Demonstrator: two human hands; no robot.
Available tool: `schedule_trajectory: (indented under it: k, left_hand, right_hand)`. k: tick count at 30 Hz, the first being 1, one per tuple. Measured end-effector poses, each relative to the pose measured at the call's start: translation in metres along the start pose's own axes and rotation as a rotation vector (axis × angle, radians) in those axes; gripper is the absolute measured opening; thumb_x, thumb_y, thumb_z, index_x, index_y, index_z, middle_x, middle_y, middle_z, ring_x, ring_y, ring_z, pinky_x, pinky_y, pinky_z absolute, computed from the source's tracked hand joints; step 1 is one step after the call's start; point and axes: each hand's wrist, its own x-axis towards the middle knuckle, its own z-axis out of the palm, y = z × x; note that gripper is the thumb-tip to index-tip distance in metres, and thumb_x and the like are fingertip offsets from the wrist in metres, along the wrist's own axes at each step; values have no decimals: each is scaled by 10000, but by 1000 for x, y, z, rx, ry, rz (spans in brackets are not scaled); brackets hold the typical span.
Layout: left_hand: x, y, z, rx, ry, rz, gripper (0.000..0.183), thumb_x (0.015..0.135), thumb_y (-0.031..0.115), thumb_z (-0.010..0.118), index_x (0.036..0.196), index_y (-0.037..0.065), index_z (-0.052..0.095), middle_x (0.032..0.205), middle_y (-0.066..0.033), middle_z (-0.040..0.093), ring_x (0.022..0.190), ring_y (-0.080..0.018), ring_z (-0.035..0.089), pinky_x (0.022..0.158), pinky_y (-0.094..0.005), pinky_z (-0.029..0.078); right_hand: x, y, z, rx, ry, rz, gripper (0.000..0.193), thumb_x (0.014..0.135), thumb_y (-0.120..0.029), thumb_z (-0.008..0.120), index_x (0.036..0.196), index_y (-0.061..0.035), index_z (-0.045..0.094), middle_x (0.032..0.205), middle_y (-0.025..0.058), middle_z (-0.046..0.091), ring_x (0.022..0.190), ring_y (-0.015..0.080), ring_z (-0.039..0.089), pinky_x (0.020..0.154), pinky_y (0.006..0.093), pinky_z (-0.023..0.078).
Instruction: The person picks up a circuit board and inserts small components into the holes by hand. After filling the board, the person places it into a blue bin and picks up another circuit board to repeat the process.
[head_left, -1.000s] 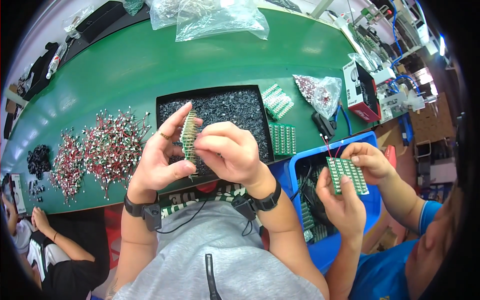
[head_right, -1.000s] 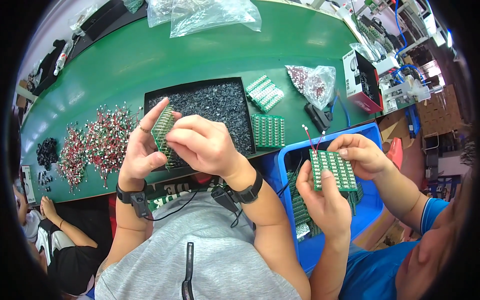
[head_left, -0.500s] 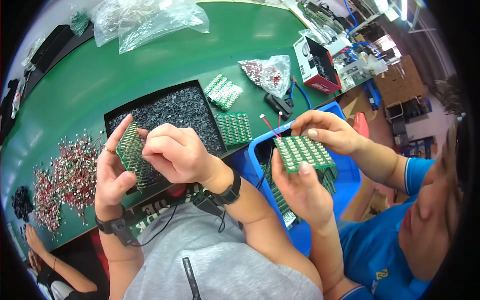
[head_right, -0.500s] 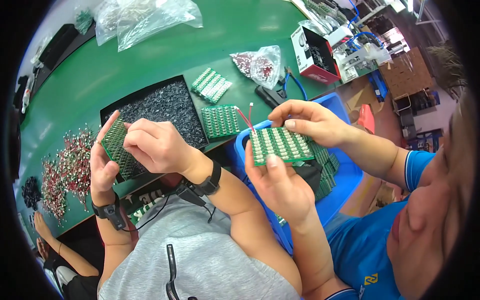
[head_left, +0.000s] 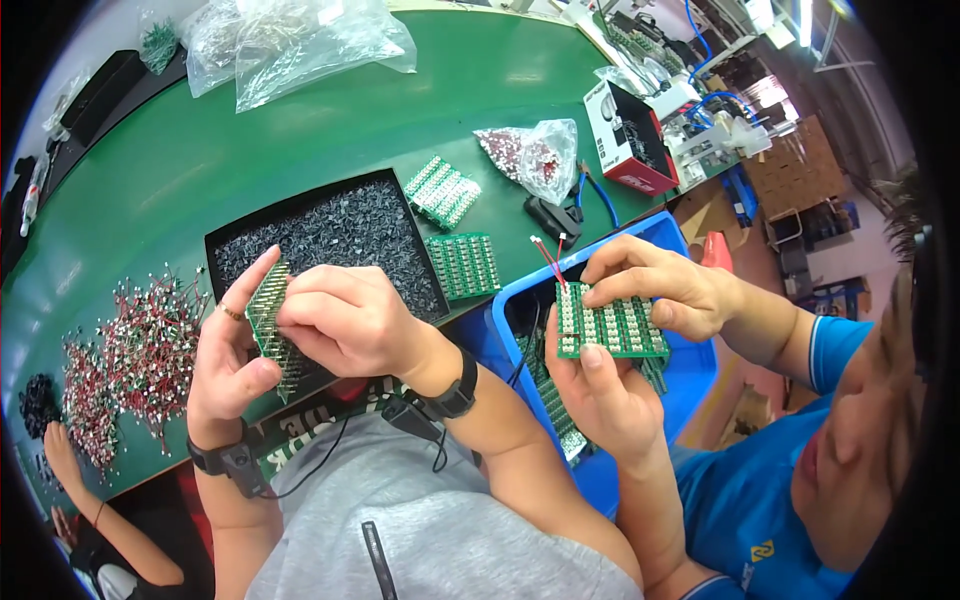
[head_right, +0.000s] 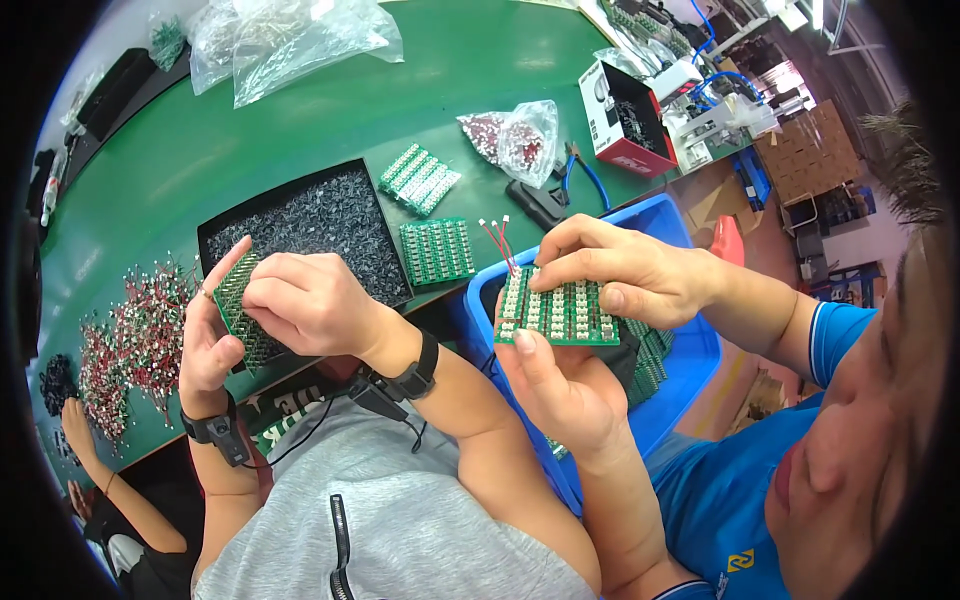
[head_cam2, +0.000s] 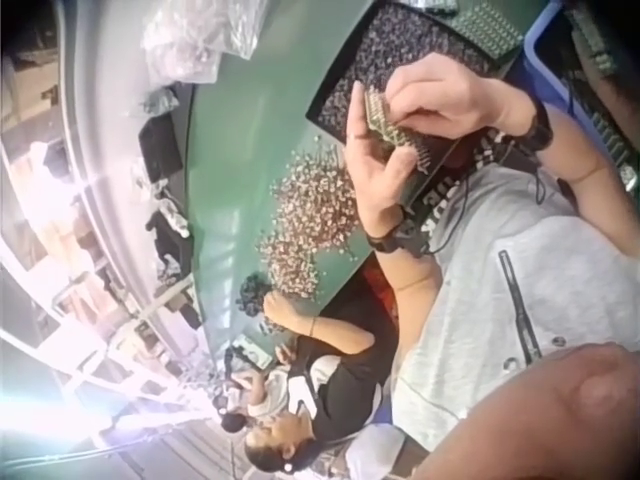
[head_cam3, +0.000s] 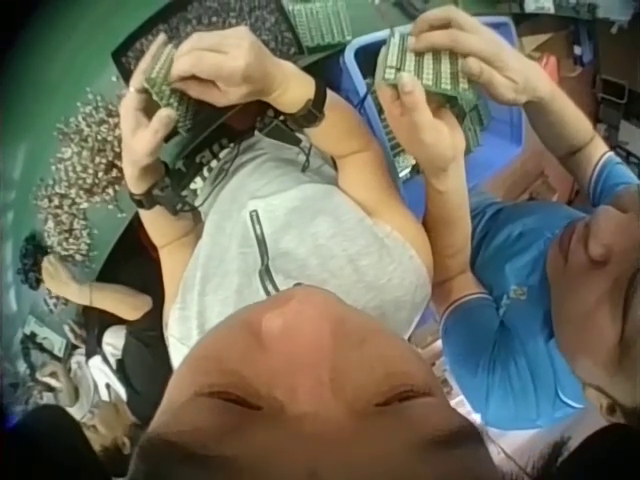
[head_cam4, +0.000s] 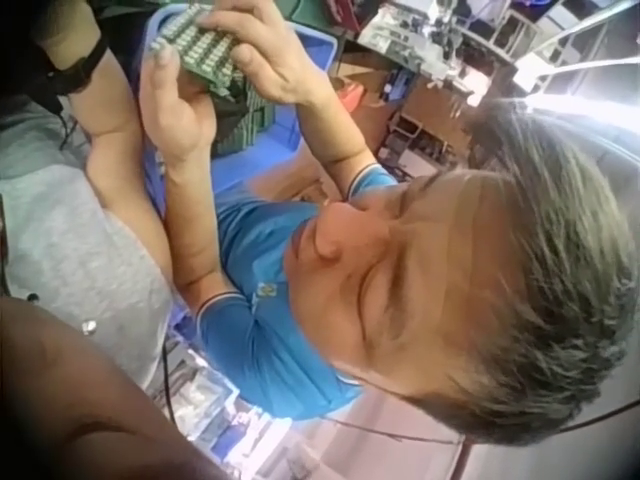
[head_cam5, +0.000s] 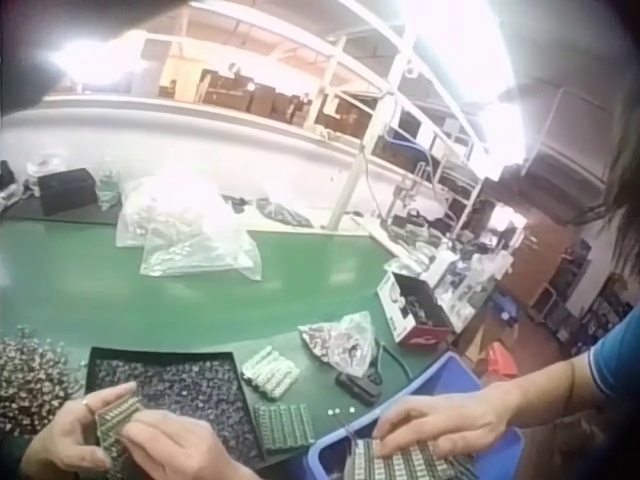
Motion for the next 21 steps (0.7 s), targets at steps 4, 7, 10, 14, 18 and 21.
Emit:
schedule_trajectory:
  k: [4, 7, 10, 14, 18, 21]
  left_hand:
    - [-3, 3, 6, -43, 36, 5, 1221, 829, 539, 910, 1665, -103, 294, 1464, -117, 615, 1326, -171, 606, 1155, -316, 434]
    - [-2, 1, 4, -31, 38, -22, 1190, 843, 531, 884, 1667, -95, 296, 1480, -134, 607, 1343, -190, 610, 1171, -332, 432]
    - [-5, -6, 3, -37, 65, 13, 1172, 849, 518, 873, 1668, -92, 296, 1495, -152, 596, 1354, -204, 607, 1179, -342, 432]
    - [-4, -5, 8, -23, 91, 17, 1153, 859, 497, 855, 1674, -81, 282, 1507, -176, 587, 1360, -226, 610, 1180, -363, 446]
    - [0, 13, 21, 4, 199, 17, 1166, 858, 532, 838, 1677, -74, 273, 1505, -193, 589, 1359, -236, 612, 1179, -373, 452]
    - [2, 13, 23, -22, 178, 45, 1154, 861, 514, 825, 1679, -77, 265, 1550, -201, 560, 1366, -237, 612, 1189, -372, 442]
  right_hand:
    - [-3, -7, 0, -17, 3, -15, 251, 794, 16, 821, 1013, -38, 710, 983, 104, 730, 755, 272, 742, 624, 352, 598]
    - [-1, -4, 0, -14, -15, 29, 248, 806, 9, 817, 1020, -37, 700, 989, 111, 731, 766, 275, 745, 637, 358, 603]
    - [0, -6, 1, -84, -30, 10, 258, 799, 13, 813, 1023, -39, 695, 980, 116, 728, 790, 282, 752, 642, 361, 609]
    - [-1, -2, 3, -82, -1, -8, 247, 797, 12, 810, 1002, -32, 679, 981, 118, 723, 802, 285, 757, 638, 358, 607]
    - [2, -6, 0, -64, 19, 44, 203, 833, 11, 799, 975, -35, 663, 945, 116, 714, 822, 281, 767, 633, 356, 600]
    - [-1, -2, 2, -74, 50, 111, 165, 867, -21, 807, 951, -33, 666, 918, 110, 713, 843, 285, 776, 638, 358, 605]
